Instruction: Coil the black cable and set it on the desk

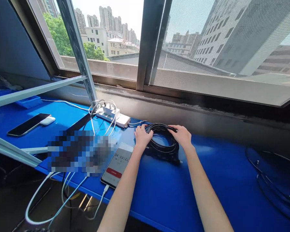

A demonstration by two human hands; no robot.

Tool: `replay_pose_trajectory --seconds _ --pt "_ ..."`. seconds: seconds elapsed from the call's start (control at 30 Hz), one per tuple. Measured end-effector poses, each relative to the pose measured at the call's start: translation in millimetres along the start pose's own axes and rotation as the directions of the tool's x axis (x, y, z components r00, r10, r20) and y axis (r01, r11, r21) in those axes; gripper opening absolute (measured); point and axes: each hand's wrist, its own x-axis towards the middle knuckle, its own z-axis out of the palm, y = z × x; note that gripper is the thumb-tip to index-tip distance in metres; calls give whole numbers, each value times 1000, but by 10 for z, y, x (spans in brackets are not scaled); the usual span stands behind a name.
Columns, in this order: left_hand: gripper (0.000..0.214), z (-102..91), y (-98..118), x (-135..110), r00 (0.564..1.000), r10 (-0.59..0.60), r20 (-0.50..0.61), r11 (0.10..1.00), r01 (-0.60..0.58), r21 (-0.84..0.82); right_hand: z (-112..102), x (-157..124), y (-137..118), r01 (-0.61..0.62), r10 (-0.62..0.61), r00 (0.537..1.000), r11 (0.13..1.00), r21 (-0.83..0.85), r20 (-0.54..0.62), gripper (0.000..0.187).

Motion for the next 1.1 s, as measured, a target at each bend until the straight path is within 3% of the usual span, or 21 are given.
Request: replay_pose_trajectory --seconds 0.27,0.43,0.63,0.73,0.83,1.1 --pt "29 93 -2 -12 996 83 -7 996 -84 -12 93 30 220 11 -8 999 996 85 -34 14" --pt "26 137 8 -50 993 113 -30 993 -114 -38 160 -18 307 -44 58 996 980 195 -67 16" --pt "24 254 27 11 993 112 -36 982 -116 -150 98 -159 498 -94 152 979 924 371 -132 21" --pt "23 295 -2 74 993 113 -24 968 -116 -221 102 -243 577 -111 208 965 872 478 -157 33" --pt "35 313 -56 138 995 97 -19 952 -98 -289 116 -284 605 -114 259 950 807 579 -174 44" --pt "44 319 -93 177 997 20 -74 938 -44 -345 43 -229 723 -147 437 893 514 845 -110 34"
